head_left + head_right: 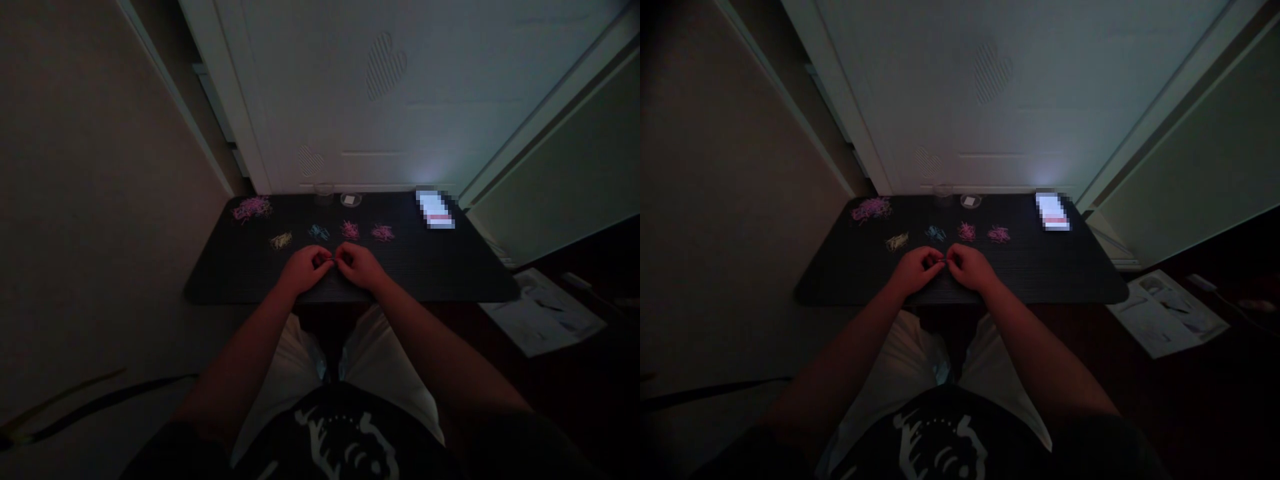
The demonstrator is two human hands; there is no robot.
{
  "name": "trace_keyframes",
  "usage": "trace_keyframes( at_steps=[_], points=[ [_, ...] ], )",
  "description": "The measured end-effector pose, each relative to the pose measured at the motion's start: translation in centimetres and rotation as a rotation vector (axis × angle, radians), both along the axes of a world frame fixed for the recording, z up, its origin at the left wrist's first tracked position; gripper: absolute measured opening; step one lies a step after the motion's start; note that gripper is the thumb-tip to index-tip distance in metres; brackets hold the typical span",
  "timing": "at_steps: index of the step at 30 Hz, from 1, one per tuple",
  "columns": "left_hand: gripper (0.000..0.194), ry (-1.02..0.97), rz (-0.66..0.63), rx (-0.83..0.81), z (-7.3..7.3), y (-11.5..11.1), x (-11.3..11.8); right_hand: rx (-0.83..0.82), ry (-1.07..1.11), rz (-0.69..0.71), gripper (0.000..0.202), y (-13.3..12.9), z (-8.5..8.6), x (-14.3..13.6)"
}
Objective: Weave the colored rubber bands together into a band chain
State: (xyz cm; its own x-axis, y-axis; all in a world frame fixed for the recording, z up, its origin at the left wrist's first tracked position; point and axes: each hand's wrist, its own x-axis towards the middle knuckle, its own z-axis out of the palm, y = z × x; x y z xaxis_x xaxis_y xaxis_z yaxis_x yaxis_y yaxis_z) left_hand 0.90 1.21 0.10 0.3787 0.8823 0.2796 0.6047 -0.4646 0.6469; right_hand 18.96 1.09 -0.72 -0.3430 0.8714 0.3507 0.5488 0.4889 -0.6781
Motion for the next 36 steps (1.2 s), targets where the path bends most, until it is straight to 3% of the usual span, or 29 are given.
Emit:
trace_keyframes(
  at_steps=[24, 36],
  points=[
    [0.013, 0.038, -0.031, 0.005, 0.10, 0.11, -0.02, 0.009, -0.042, 0.009, 0.005, 0.09, 0.19, 0.00],
    [0.012, 0.067, -0.043, 0.019, 0.17, 0.07, -0.03, -0.061, 0.112, -0.002, 0.004, 0.45, 0.11, 0.28]
  ],
)
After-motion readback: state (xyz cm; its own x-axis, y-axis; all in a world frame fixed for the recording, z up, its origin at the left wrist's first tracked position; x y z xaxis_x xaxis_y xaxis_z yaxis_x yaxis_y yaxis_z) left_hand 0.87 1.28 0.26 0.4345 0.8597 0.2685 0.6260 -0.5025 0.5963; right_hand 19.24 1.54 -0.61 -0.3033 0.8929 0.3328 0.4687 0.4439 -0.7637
